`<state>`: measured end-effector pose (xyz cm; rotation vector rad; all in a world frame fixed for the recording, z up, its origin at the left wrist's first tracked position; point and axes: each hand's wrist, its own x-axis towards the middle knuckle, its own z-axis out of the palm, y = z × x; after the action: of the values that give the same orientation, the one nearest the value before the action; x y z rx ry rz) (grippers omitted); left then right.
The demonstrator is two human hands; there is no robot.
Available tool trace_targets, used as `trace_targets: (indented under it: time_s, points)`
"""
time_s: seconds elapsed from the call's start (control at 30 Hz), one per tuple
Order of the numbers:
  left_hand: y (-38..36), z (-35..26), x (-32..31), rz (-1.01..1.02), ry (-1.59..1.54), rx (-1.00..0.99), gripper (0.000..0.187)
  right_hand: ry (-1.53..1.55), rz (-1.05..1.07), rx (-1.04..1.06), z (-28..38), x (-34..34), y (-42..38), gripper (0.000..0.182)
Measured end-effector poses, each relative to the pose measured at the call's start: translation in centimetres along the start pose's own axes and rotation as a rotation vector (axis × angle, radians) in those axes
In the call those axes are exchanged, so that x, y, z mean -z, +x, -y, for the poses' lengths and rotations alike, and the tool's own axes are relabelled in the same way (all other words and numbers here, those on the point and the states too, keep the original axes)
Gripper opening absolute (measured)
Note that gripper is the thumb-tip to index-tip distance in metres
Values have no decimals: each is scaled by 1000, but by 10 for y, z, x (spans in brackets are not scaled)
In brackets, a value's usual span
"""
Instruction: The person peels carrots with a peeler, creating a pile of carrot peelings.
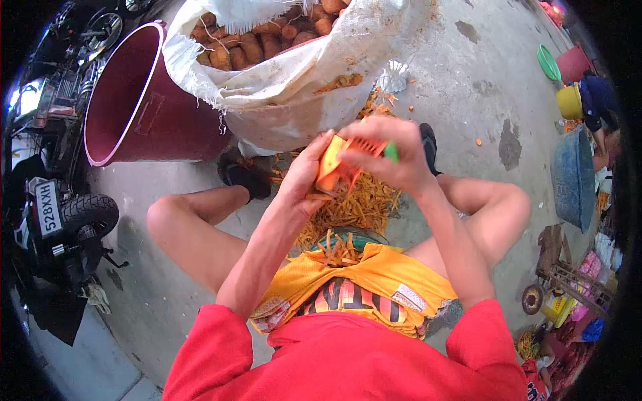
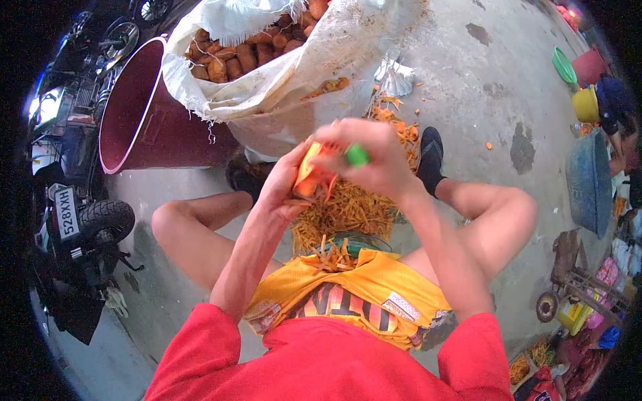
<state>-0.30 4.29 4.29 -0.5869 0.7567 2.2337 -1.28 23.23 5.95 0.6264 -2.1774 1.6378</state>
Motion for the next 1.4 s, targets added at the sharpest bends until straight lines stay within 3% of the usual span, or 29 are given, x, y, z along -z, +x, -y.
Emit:
trace_targets:
  time_s: [0.03, 0.1, 0.17, 0.23, 0.27, 0.33, 0.43, 0.57, 0.67, 0.73, 0.83, 0.9, 1.03, 1.07, 1.1, 1.17, 1.2, 1.23, 1.3, 1.33, 1.4]
  points:
    - [3, 0, 6, -6, 3, 2, 31, -115, 139, 143, 7, -2, -1, 18]
    - [9, 1, 20, 52, 6, -4, 37, -68, 133, 140, -6, 0, 1, 20]
    - [22, -5, 29, 10, -3, -33, 38, 151, -66, -231, -16, 1, 5, 23]
    - [27, -5, 38, 14, -17, -12, 38, 174, -116, -216, -23, -2, 5, 23]
    - [23, -7, 32, 16, -12, -17, 38, 85, -30, -120, -19, -5, 4, 23]
    - [12, -7, 24, 196, -138, 77, 36, -1, 43, 20, -17, -12, 2, 23]
    - [8, -7, 20, 6, 31, 25, 33, 68, -26, -145, -21, -6, -2, 25]
    - [9, -4, 14, -12, -75, 9, 32, 5, -100, -115, -39, 1, 1, 25]
    - [16, -10, 25, -37, 41, 28, 31, -80, -123, -136, -45, 3, -1, 22]
    - [17, -9, 38, 125, 76, 57, 31, -129, -134, -155, -57, 12, 0, 20]
    - [3, -5, 25, 62, 117, 9, 29, -136, -261, -217, -70, 25, 6, 15]
    - [7, -5, 22, 36, 108, 3, 29, 166, -220, -240, -28, 9, 7, 12]
    - [-1, -3, 12, 20, 190, -58, 29, -9, 12, 57, -22, -1, 3, 10]
    - [-1, -3, 17, 17, 192, -48, 29, -73, -8, -111, -31, 8, 4, 13]
    - [2, -7, 22, 35, 240, -44, 30, -77, -8, -114, -40, 15, 6, 13]
    - [5, -7, 25, 55, 282, -52, 31, -142, -213, -199, -52, 22, 11, 17]
    - [6, -6, 24, 52, 164, -21, 32, 77, -268, -272, -54, 22, 10, 20]
    - [7, -5, 24, 49, 45, 11, 33, 76, -267, -268, -54, 20, 5, 20]
    - [8, -5, 22, 62, 13, 55, 32, 50, -119, -168, -21, 3, -8, 21]
    - [10, -6, 22, 74, -11, 102, 30, 26, 54, -58, -5, 0, -8, 21]
    - [5, -1, 18, 38, 44, 32, 29, 6, 49, -24, -14, 2, -4, 20]
